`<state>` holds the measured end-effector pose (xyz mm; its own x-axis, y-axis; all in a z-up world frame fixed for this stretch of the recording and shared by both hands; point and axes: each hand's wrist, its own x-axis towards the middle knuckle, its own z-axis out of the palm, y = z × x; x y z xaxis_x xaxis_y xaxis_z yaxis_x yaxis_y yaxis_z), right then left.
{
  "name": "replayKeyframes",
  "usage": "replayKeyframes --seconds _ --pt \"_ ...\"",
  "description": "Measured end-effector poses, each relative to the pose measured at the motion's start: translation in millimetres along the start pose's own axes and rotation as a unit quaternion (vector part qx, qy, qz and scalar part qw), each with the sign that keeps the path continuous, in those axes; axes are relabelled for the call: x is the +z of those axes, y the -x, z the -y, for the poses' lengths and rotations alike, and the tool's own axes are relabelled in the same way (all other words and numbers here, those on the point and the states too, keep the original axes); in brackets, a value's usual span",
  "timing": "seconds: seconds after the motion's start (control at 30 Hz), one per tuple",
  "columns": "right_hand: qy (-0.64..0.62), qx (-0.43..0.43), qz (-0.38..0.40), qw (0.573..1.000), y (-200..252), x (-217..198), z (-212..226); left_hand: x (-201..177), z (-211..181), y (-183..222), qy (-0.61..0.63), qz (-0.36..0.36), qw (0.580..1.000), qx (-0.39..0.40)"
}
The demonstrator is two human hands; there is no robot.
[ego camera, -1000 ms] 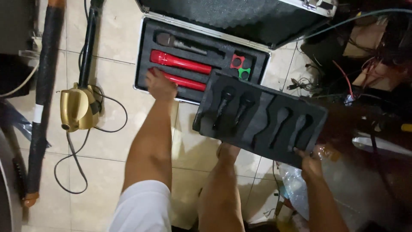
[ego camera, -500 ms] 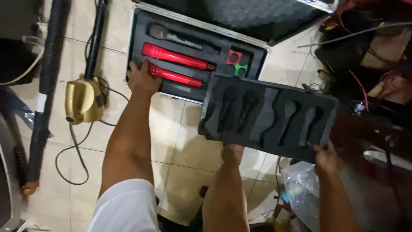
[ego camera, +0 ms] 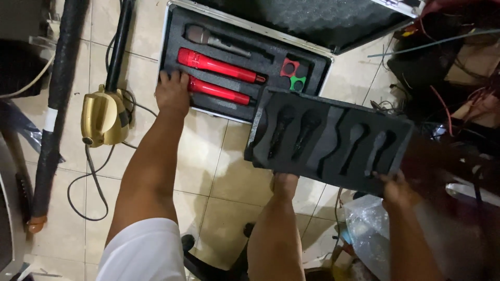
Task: Testing batteries with a multimeter and connecting cables to an electronic receiver for setup.
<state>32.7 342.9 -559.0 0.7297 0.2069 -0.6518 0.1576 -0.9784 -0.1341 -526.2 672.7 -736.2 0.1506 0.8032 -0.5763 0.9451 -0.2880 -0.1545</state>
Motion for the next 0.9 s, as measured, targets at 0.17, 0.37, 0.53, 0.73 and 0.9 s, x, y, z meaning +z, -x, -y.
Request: replayKeyframes --seconds 0.17,0.37,0.53,0.73,0.9 --pt "-0.046 -0.037 -0.039 0.998 43 2 20 15 12 -7 0.016 -0.022 0.999 0.023" --pt "-0.07 0.0 -0.028 0.997 39 -5 27 -19 12 -6 -0.019 -0.011 0.999 0.046" --pt "-0.113 -0.009 0.001 0.994 46 -1 33 -13 11 14 -0.012 -0.055 0.996 0.076" --pt "-0.12 0.004 0.011 0.993 45 2 32 -24 5 13 -0.023 0.025 0.994 0.107" --pt "-0.153 0.04 0.041 0.987 73 -7 67 -3 8 -2 0.022 0.008 0.993 0.115"
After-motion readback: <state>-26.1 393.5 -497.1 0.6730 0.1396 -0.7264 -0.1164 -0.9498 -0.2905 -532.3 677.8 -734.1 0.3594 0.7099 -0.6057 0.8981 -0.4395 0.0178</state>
